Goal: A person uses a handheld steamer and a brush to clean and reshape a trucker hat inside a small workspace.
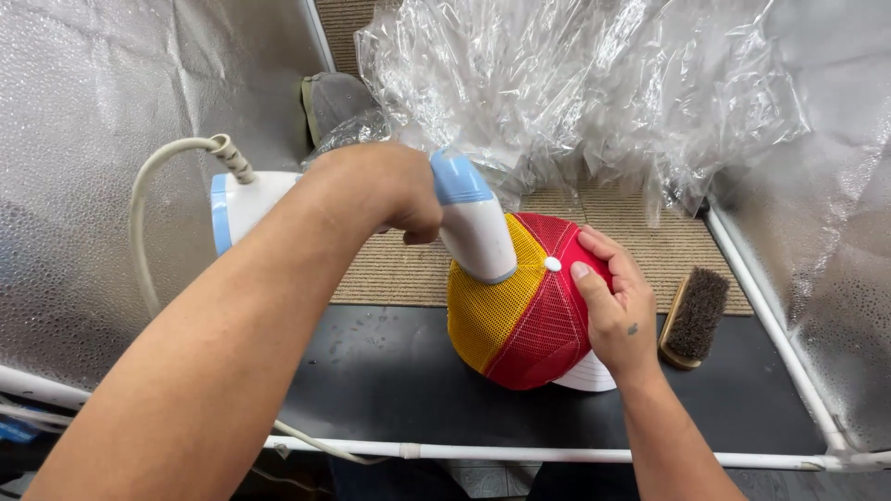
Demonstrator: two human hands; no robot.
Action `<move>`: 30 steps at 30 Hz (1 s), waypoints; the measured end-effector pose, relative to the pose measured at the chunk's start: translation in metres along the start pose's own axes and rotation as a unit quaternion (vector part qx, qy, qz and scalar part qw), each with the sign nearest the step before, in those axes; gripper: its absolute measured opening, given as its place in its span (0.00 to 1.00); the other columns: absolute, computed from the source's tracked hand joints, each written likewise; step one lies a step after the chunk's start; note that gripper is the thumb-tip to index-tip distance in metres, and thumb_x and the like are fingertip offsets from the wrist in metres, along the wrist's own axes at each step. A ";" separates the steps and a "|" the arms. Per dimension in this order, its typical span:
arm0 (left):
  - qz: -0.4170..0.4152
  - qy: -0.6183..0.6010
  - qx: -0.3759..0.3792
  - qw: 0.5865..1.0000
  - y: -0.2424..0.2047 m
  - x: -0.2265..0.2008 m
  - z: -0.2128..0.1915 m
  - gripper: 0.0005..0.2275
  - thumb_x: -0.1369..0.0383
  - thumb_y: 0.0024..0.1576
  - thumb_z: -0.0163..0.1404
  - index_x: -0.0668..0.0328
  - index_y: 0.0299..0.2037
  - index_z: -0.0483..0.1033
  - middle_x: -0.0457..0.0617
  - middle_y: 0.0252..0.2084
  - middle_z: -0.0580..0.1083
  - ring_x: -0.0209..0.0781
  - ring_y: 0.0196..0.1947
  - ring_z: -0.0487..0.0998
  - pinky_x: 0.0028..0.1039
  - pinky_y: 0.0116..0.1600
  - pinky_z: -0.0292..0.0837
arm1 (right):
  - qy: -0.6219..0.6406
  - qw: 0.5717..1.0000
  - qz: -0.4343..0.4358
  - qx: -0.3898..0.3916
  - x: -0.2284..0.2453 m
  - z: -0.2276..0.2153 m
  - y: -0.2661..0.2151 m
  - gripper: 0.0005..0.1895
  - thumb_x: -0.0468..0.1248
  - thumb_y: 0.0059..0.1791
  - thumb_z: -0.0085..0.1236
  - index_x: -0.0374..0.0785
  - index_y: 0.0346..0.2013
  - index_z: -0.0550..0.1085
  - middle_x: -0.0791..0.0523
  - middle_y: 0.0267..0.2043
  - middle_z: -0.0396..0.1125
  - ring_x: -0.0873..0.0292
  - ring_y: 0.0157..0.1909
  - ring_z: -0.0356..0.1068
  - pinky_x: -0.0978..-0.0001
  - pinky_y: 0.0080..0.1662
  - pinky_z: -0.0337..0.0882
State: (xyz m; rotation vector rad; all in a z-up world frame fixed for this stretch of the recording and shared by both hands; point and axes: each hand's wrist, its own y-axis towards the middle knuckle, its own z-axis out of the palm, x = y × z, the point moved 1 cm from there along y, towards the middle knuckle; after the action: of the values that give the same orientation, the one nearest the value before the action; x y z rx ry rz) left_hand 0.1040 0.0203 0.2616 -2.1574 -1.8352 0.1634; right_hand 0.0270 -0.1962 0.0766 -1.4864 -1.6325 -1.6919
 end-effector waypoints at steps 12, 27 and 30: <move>0.116 0.012 -0.109 0.987 0.066 -0.060 -0.009 0.21 0.71 0.39 0.55 0.53 0.46 0.83 0.49 0.46 0.81 0.51 0.54 0.80 0.45 0.60 0.71 | -0.032 0.999 0.016 0.007 0.002 -0.003 0.003 0.21 0.42 0.53 0.53 0.34 0.58 0.74 0.42 0.64 0.66 0.41 0.68 0.63 0.48 0.68 0.58; 0.003 0.008 -0.014 1.000 0.010 0.000 0.000 0.25 0.67 0.43 0.61 0.62 0.54 0.80 0.58 0.49 0.80 0.62 0.54 0.79 0.55 0.58 0.73 | -0.021 1.000 0.000 0.006 -0.003 -0.003 0.002 0.21 0.42 0.52 0.53 0.32 0.57 0.74 0.42 0.63 0.66 0.40 0.67 0.64 0.47 0.68 0.58; 0.022 0.020 -0.006 1.000 0.033 -0.018 -0.007 0.26 0.64 0.46 0.59 0.61 0.58 0.77 0.56 0.53 0.78 0.62 0.56 0.78 0.59 0.59 0.71 | -0.020 1.000 -0.001 0.007 -0.003 -0.002 0.003 0.21 0.42 0.53 0.52 0.32 0.57 0.74 0.41 0.64 0.66 0.39 0.67 0.64 0.45 0.67 0.58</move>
State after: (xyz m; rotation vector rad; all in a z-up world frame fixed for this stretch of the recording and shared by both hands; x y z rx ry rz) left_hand 0.1338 -0.0032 0.2561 -2.1947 -1.7731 0.1185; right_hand 0.0294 -0.2001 0.0756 -1.5214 -1.6635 -1.6576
